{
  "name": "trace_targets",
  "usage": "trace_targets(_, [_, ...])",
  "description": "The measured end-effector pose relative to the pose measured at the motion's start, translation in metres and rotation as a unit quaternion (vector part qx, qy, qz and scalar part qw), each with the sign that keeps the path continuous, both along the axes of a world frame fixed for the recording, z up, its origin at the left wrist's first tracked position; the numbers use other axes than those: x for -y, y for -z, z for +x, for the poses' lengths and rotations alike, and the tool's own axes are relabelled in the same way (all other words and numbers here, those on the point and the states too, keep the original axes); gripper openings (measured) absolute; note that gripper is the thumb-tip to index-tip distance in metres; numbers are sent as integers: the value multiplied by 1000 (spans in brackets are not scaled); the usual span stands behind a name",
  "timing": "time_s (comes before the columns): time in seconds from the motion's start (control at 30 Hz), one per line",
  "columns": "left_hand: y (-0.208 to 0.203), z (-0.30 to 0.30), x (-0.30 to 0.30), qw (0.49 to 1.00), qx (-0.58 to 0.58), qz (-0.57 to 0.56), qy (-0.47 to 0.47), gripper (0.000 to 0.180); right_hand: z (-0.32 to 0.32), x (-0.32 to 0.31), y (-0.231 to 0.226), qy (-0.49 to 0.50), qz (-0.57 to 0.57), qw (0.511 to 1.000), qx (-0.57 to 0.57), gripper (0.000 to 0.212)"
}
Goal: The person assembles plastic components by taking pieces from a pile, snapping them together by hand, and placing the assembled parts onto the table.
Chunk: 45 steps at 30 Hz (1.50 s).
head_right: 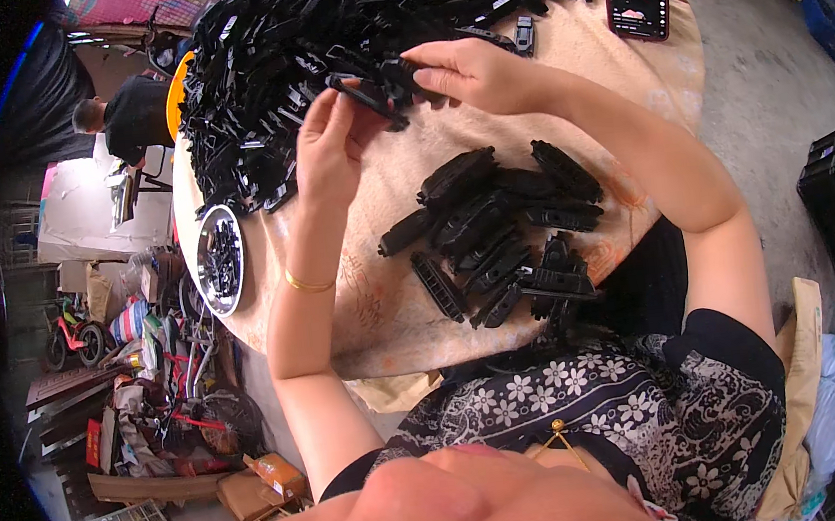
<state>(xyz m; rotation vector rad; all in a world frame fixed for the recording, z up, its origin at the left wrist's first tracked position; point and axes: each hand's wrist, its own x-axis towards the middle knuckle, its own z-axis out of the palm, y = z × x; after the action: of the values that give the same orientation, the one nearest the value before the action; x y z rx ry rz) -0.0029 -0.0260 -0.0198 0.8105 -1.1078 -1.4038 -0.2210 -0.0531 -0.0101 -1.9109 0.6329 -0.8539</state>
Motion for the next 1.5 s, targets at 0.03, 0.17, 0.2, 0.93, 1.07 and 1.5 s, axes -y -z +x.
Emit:
trace_targets(0.03, [4,2,-4,997,-53,44,35,23,3,-7,-3,9,37,999,-2,34])
trace_targets(0.17, [7,-3,-17,981,-73,161,75,26,8,-15,-1,-27,31,999,-21,31])
trace_targets(0.2, [2,-6,-20,977,-61,190,71,29,10,-16,-1,-19,21,999,-22,30])
trace_targets(0.93, [6,-26,-32,992,103,14,-68,30,18,-21,4,57,192,964,174,30])
trace_targets(1.07, [2,-27,-36,976,185,-25,-110,30,23,-25,9,94,123,976,153,27])
trace_targets(1.5, [-4,-16,-36,968,226,-83,-68,33,13,-19,4,141,-189,971,-25,37])
